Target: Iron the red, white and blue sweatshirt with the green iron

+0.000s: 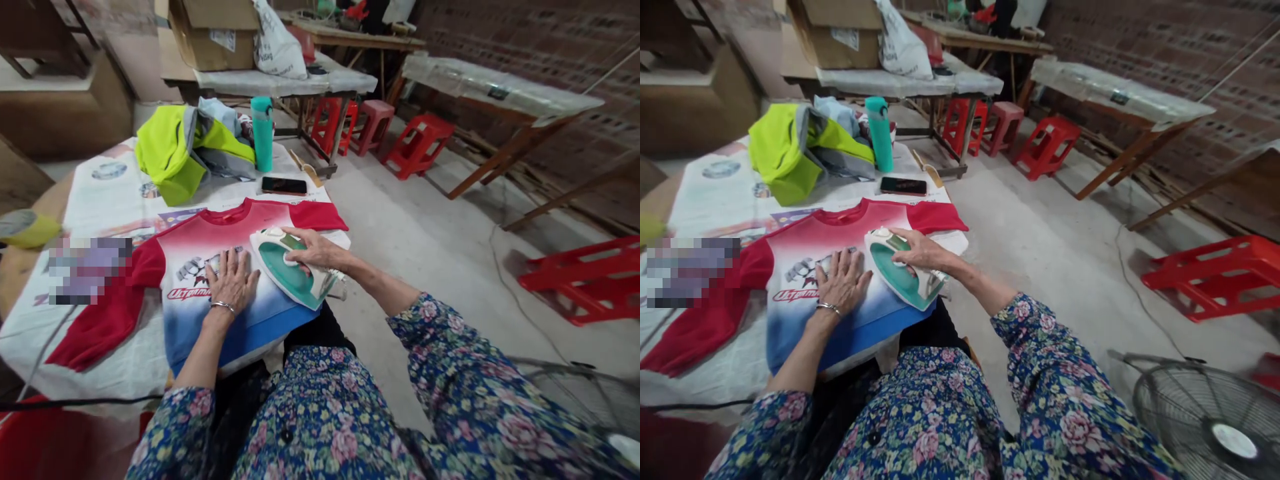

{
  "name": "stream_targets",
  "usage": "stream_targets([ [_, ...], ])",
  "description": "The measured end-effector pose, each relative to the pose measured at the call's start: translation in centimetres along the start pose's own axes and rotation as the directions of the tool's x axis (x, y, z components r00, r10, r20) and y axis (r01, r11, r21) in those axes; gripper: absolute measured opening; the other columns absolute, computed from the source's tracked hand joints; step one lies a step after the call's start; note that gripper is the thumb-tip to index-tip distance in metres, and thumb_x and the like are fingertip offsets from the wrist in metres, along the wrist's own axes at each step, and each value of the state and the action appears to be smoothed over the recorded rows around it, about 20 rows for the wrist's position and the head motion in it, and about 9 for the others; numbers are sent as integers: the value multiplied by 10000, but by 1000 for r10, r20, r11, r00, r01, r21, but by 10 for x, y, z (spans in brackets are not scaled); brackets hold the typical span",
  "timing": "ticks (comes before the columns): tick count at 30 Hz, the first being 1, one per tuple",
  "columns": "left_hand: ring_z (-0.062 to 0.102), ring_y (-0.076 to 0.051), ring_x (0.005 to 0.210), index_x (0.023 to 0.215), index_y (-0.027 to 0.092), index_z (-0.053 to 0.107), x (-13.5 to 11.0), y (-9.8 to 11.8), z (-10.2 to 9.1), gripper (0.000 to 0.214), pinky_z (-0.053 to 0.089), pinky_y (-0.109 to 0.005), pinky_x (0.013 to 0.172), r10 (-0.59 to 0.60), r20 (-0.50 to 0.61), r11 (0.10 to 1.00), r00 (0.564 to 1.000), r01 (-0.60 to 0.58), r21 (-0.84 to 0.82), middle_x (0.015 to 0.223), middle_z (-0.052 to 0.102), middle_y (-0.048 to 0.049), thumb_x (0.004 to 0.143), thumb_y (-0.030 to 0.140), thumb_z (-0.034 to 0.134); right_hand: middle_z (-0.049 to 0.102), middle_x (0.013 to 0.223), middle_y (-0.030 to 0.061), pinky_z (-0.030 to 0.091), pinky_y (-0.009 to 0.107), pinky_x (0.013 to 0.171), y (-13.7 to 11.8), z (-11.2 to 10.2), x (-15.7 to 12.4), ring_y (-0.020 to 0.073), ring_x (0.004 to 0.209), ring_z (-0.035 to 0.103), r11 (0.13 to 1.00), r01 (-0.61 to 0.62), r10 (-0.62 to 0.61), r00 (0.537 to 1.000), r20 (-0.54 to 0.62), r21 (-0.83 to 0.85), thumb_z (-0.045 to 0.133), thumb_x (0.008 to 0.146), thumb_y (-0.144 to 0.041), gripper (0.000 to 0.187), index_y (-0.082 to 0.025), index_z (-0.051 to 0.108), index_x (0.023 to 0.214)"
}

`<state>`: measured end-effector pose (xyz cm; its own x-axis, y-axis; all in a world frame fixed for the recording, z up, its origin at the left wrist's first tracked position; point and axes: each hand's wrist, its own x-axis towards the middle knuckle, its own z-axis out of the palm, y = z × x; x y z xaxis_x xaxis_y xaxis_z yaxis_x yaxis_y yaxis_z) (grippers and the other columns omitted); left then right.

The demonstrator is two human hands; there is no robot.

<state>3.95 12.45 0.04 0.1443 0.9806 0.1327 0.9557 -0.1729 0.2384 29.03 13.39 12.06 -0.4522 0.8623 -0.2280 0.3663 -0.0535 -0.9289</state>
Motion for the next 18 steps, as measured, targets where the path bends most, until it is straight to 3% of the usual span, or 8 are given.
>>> stream_targets([
  [2, 294, -484, 1699, 1655, 273, 580, -5, -4, 2, 666, 201, -855, 1300, 39, 7, 998, 999, -39, 45, 1813, 390, -171, 1048, 544, 533, 627, 749, -40, 524, 209, 500, -3, 1, 3, 117, 540, 585, 999, 17, -15, 997, -73, 31, 710, 941, -162, 834, -138, 423, 1723],
  [5, 300, -504, 1692, 1605, 330, 639, -12, -9, 1, 632, 204, -867, 1292, 149, -9, 987, 989, -148, 69, 1800, 425, -144, 1033, 593, 582, 632, 770, -40, 512, 195, 499, -13, 0, 18, 108, 542, 577, 998, 48, -50, 994, -93, -26, 705, 947, -132, 839, -148, 414, 1734],
  [10, 492, -377, 1616, 1558, 346, 685, -12, -13, 3, 537, 340, -669, 1348, 458, 21, 889, 889, -458, 11, 1714, 562, -111, 1069, 526, 556, 724, 895, -14, 498, 183, 524, -35, -3, 54, 115, 597, 596, 983, 66, -89, 987, -130, -173, 675, 956, -112, 742, -209, 520, 1675],
  [13, 495, -376, 1614, 1594, 347, 649, -9, -17, 4, 577, 366, -654, 1339, 495, 25, 868, 869, -495, 19, 1727, 547, -106, 1064, 556, 560, 740, 912, -13, 511, 179, 566, -43, -5, 77, 124, 644, 632, 970, 54, -90, 986, -143, -239, 667, 963, -146, 718, -204, 531, 1666],
  [18, 441, -422, 1642, 1641, 314, 601, -6, -17, 0, 714, 336, -692, 1338, 459, 102, 881, 883, -467, 78, 1752, 506, -128, 1014, 657, 607, 768, 959, 36, 562, 214, 664, -48, -5, 102, 137, 690, 689, 972, 21, -84, 960, -266, -232, 626, 984, -190, 622, -194, 625, 1606],
])
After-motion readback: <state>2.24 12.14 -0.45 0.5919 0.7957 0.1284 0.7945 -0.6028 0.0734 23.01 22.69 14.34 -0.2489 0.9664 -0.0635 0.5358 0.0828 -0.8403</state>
